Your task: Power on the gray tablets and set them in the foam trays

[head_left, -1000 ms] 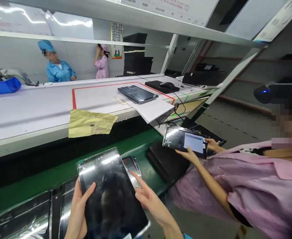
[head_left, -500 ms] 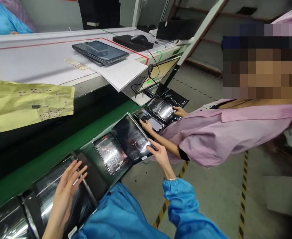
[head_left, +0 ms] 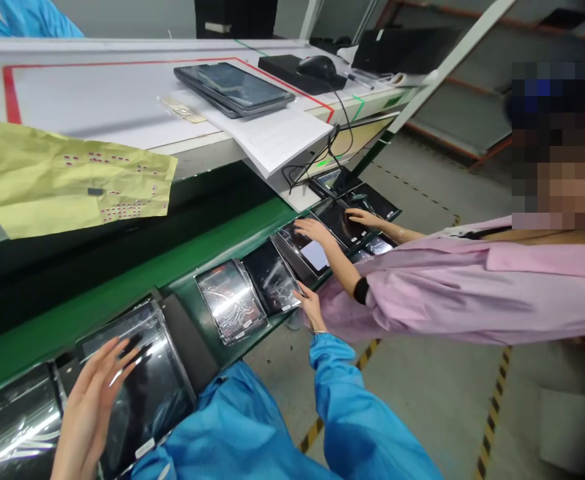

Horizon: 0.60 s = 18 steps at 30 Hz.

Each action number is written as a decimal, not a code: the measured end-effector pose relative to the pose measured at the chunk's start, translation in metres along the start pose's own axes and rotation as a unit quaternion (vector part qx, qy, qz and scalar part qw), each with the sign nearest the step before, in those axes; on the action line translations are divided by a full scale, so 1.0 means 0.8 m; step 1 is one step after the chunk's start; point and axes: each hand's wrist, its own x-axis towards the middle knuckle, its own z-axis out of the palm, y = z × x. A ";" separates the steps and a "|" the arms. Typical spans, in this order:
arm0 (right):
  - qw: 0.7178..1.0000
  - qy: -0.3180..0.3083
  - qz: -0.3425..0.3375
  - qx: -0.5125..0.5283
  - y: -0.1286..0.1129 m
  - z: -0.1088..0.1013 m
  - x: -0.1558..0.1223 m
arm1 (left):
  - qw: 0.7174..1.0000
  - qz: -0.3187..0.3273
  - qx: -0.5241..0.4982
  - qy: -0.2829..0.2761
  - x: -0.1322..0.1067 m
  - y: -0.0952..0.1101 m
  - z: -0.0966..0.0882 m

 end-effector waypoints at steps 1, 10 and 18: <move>1.000 -0.012 0.014 0.006 0.004 -0.002 0.002 | 1.000 -0.005 -0.004 0.001 0.001 -0.001 -0.005; 0.991 -0.121 0.066 -0.001 0.037 0.006 0.003 | 0.999 -0.002 -0.025 0.028 0.002 -0.001 -0.010; 0.982 -0.078 -0.047 -0.163 0.015 0.032 -0.006 | 0.993 0.052 0.012 0.109 -0.017 0.015 -0.021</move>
